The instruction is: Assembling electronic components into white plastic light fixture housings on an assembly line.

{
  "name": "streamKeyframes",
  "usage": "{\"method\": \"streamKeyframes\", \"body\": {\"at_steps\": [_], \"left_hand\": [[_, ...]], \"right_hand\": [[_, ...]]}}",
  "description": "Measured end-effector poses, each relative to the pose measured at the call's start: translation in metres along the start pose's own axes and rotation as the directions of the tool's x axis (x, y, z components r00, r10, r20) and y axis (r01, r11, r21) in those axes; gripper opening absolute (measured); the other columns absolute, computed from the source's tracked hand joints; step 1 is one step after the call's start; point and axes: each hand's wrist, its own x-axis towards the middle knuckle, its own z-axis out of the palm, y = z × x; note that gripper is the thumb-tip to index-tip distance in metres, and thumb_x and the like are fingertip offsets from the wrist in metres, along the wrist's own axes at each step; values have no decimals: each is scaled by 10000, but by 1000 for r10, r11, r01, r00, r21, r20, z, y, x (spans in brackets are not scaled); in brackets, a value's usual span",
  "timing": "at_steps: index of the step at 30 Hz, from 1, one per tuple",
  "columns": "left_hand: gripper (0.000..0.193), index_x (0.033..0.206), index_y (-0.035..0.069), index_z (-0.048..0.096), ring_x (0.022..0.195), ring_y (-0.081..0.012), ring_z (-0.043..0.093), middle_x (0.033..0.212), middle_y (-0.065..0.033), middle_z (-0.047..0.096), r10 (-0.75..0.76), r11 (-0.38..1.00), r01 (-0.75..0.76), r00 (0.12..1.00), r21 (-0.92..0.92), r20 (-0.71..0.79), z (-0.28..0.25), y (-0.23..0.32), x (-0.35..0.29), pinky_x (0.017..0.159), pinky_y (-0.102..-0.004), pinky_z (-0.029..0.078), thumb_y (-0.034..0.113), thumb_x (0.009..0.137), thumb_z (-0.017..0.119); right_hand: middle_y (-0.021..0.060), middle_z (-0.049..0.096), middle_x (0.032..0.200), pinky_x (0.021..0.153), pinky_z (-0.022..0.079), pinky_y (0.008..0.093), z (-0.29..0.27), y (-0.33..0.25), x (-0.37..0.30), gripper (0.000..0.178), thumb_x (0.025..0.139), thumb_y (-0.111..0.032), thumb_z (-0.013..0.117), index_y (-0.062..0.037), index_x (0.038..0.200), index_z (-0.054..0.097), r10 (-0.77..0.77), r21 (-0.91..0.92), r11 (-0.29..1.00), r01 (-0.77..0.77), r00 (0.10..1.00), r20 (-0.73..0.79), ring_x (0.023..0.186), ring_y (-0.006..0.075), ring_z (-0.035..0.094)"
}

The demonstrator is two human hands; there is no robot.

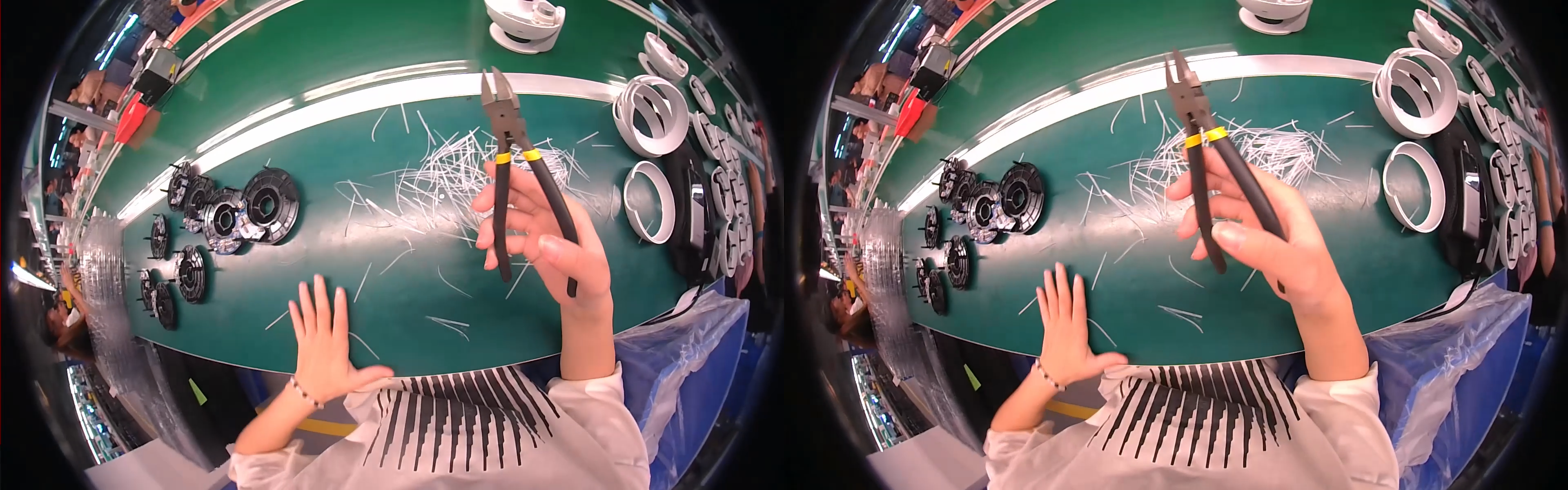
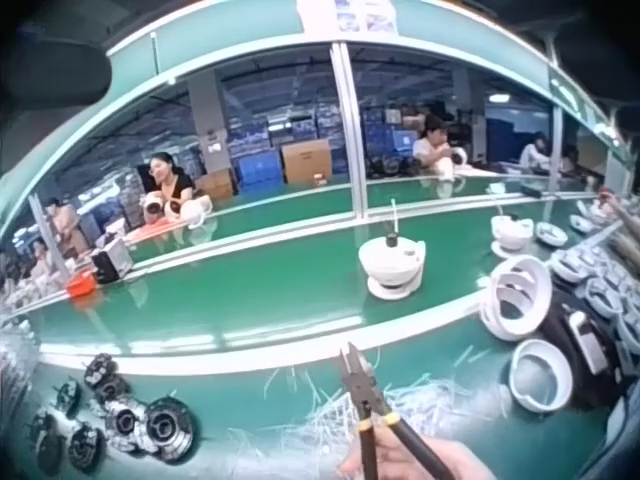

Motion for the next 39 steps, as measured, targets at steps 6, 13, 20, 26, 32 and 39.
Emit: {"method": "streamKeyframes", "body": {"at_steps": [6,13,20,26,32,39], "left_hand": [[1019,1293,-64,154,1242,-462,70,1349,-290,77,192,980,-197,956,1,-221,3,2,79,982,-540,91,644,653,511],[808,1300,-47,183,1262,-396,136,1344,-270,155,397,812,-499,853,-304,-339,-16,15,75,1012,-479,100,393,742,569],[841,1301,-76,108,1256,-407,134,1347,-282,129,-185,962,132,959,-237,-214,4,-36,-16,1017,-466,94,362,734,549],[1033,1286,-103,103,1253,-413,133,1331,-298,143,138,988,-149,963,-29,-233,0,-15,57,1018,-452,121,554,655,589],[1065,1282,-104,105,1258,-413,107,1339,-295,106,412,876,-463,863,-133,-293,-5,40,135,1017,-466,118,559,625,619],[1038,1267,-79,200,1230,-462,132,1323,-316,128,534,806,-563,825,-185,-183,-2,64,73,943,-600,106,651,614,544]], "right_hand": [[202,458,1088,676,483,303,-10,8,-1,589,731,-143,506,81,1234,298,-130,71,989,128,991,25,852,216,538],[198,459,1088,679,490,305,-19,10,6,594,757,-181,517,81,1238,287,-100,78,992,102,995,-23,861,214,533],[222,436,1074,658,473,323,-3,-9,-5,760,675,-269,551,111,1248,227,-155,112,981,159,987,-48,842,249,524],[219,412,1085,648,464,340,-8,-11,-6,808,684,-320,532,129,1257,181,-150,35,988,151,988,-31,844,262,513],[185,490,1063,657,492,321,-31,-2,1,489,787,-151,481,75,1198,342,-290,135,941,309,947,-140,835,205,546],[178,497,1069,671,482,340,-43,-4,1,470,793,-165,474,70,1184,361,-311,110,931,348,914,-260,833,214,547]]}}
